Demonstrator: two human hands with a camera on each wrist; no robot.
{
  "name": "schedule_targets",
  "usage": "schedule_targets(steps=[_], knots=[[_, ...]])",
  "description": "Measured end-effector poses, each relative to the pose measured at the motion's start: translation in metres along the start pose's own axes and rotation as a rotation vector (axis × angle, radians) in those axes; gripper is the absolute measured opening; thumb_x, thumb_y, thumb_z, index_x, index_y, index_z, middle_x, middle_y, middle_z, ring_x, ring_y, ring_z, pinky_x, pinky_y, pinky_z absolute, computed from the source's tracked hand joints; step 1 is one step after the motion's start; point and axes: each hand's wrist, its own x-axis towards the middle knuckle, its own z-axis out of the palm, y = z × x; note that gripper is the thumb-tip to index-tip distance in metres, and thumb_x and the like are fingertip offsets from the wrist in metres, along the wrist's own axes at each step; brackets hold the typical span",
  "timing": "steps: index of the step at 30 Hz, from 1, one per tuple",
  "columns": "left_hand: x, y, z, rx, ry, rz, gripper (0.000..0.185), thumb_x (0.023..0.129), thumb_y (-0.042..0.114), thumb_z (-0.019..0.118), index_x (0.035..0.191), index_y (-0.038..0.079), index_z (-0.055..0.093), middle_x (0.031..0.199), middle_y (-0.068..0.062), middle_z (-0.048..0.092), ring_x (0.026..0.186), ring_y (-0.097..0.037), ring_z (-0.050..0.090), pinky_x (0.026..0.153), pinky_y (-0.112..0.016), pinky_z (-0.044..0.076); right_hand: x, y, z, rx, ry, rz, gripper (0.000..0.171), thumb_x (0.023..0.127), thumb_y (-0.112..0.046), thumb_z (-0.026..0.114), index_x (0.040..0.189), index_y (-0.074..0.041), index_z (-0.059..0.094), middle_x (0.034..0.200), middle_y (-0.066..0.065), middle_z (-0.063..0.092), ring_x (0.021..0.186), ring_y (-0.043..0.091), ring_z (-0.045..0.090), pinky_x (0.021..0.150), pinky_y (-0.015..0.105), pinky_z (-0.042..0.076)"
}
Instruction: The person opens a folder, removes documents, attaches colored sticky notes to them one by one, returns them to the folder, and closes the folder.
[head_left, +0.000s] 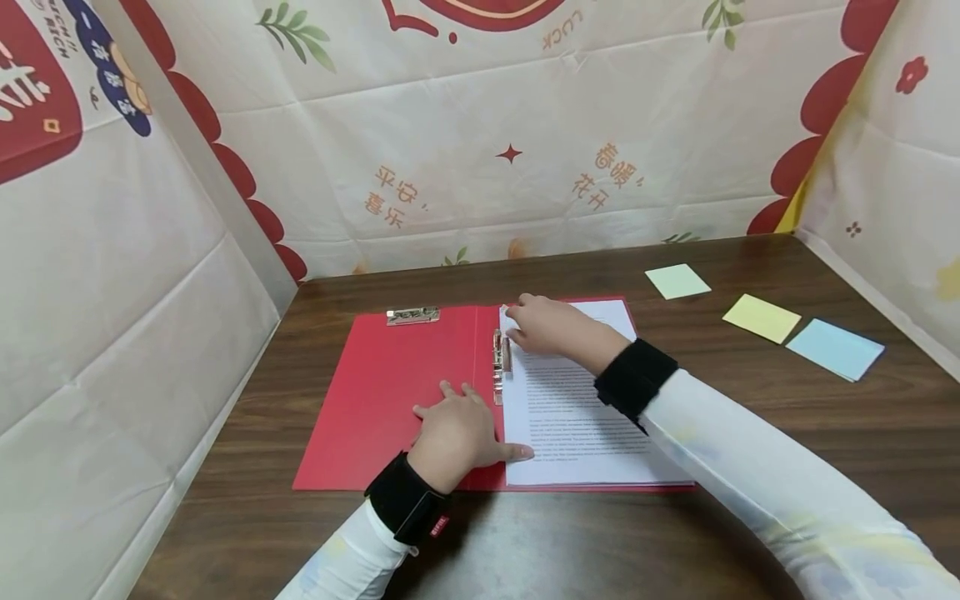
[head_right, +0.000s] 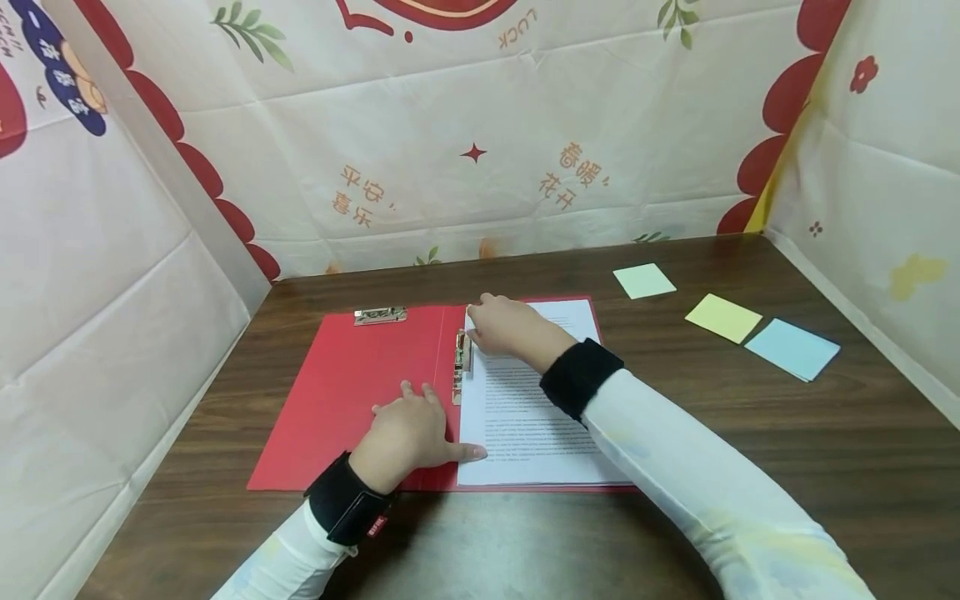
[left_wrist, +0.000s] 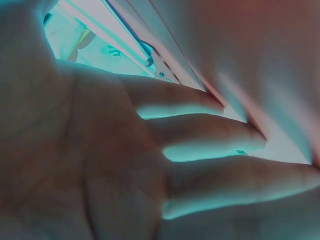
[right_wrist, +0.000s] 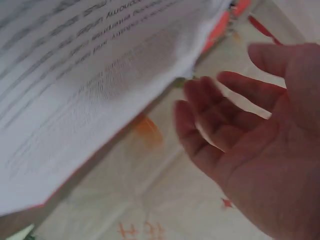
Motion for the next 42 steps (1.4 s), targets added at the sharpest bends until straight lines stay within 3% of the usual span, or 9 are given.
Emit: schedule_targets(steps=[6, 11, 18, 24, 27, 30, 34, 37, 42], knots=[[-0.003, -0.001, 0.001, 0.004, 0.024, 0.016, 0.122, 0.076, 0.081, 0.074, 0.161, 0.001, 0.042, 0.165, -0.026, 0.044, 0.156, -0.045, 0.041, 0.112, -0.076, 0.044, -0.055, -0.018, 0.003, 0.022, -0.089, 0.092, 0.065, 0.101, -0.038, 0.071, 0.151, 0.0, 0.055, 0.147, 0.027, 0.059, 0.133, 0.043, 0.063, 0.107, 0.057, 0.057], [-0.003, -0.001, 0.001, 0.02, 0.023, 0.038, 0.122, 0.077, 0.083, 0.072, 0.162, 0.001, 0.041, 0.166, -0.026, 0.043, 0.156, -0.046, 0.039, 0.111, -0.077, 0.044, -0.09, -0.043, 0.022, 0.089, -0.18, 0.196, 0.086, 0.093, -0.049, 0.077, 0.16, -0.005, 0.045, 0.164, 0.029, 0.043, 0.149, 0.056, 0.045, 0.106, 0.078, 0.047], [-0.001, 0.0, 0.004, 0.039, 0.034, 0.053, 0.124, 0.075, 0.085, 0.071, 0.162, 0.002, 0.041, 0.166, -0.026, 0.043, 0.156, -0.047, 0.039, 0.109, -0.078, 0.045, -0.111, -0.061, 0.034, 0.051, -0.227, 0.098, 0.063, 0.098, -0.042, 0.071, 0.157, -0.039, 0.051, 0.169, 0.022, 0.04, 0.152, 0.056, 0.04, 0.099, 0.086, 0.044], [-0.002, -0.004, 0.003, 0.062, 0.073, 0.039, 0.123, 0.072, 0.086, 0.074, 0.161, 0.006, 0.045, 0.162, -0.027, 0.049, 0.138, -0.047, 0.06, 0.103, -0.067, 0.056, -0.114, -0.06, 0.033, 0.081, -0.222, 0.09, 0.062, 0.096, -0.042, 0.075, 0.155, -0.04, 0.055, 0.166, 0.022, 0.044, 0.151, 0.055, 0.041, 0.098, 0.085, 0.046], [-0.005, -0.015, -0.002, 0.023, 0.119, 0.031, 0.111, 0.072, 0.076, 0.082, 0.155, 0.009, 0.053, 0.148, -0.023, 0.062, 0.114, -0.039, 0.072, 0.093, -0.054, 0.064, -0.116, -0.059, 0.035, 0.092, -0.234, 0.109, 0.067, 0.093, -0.042, 0.078, 0.155, -0.04, 0.054, 0.166, 0.022, 0.044, 0.152, 0.054, 0.04, 0.1, 0.084, 0.046], [-0.008, -0.039, -0.009, -0.054, 0.165, -0.033, 0.097, 0.074, 0.067, 0.088, 0.143, 0.006, 0.059, 0.132, -0.021, 0.064, 0.095, -0.032, 0.07, 0.08, -0.048, 0.065, -0.117, -0.059, 0.037, 0.093, -0.234, 0.12, 0.069, 0.092, -0.041, 0.079, 0.155, -0.04, 0.053, 0.166, 0.023, 0.044, 0.152, 0.055, 0.039, 0.101, 0.084, 0.045], [-0.008, -0.096, -0.016, -0.191, 0.172, -0.21, 0.09, 0.08, 0.062, 0.086, 0.133, -0.005, 0.055, 0.122, -0.027, 0.052, 0.084, -0.037, 0.064, 0.076, -0.052, 0.062, -0.118, -0.058, 0.039, 0.089, -0.22, 0.118, 0.067, 0.094, -0.039, 0.077, 0.156, -0.039, 0.052, 0.166, 0.024, 0.043, 0.152, 0.056, 0.039, 0.099, 0.086, 0.044], [-0.005, -0.147, -0.018, -0.289, 0.122, -0.319, 0.089, 0.085, 0.062, 0.08, 0.132, -0.01, 0.056, 0.115, -0.031, 0.052, 0.09, -0.041, 0.062, 0.078, -0.055, 0.06, -0.116, -0.055, 0.043, 0.068, -0.206, 0.108, 0.066, 0.095, -0.038, 0.076, 0.157, -0.039, 0.052, 0.165, 0.024, 0.044, 0.151, 0.056, 0.041, 0.098, 0.086, 0.045], [0.0, -0.205, -0.006, -0.375, -0.031, -0.36, 0.092, 0.09, 0.065, 0.071, 0.135, -0.014, 0.057, 0.109, -0.028, 0.063, 0.099, -0.038, 0.061, 0.085, -0.052, 0.059, -0.115, -0.055, 0.042, 0.061, -0.207, 0.103, 0.067, 0.095, -0.037, 0.076, 0.157, -0.039, 0.052, 0.165, 0.025, 0.044, 0.15, 0.056, 0.041, 0.098, 0.086, 0.045]])
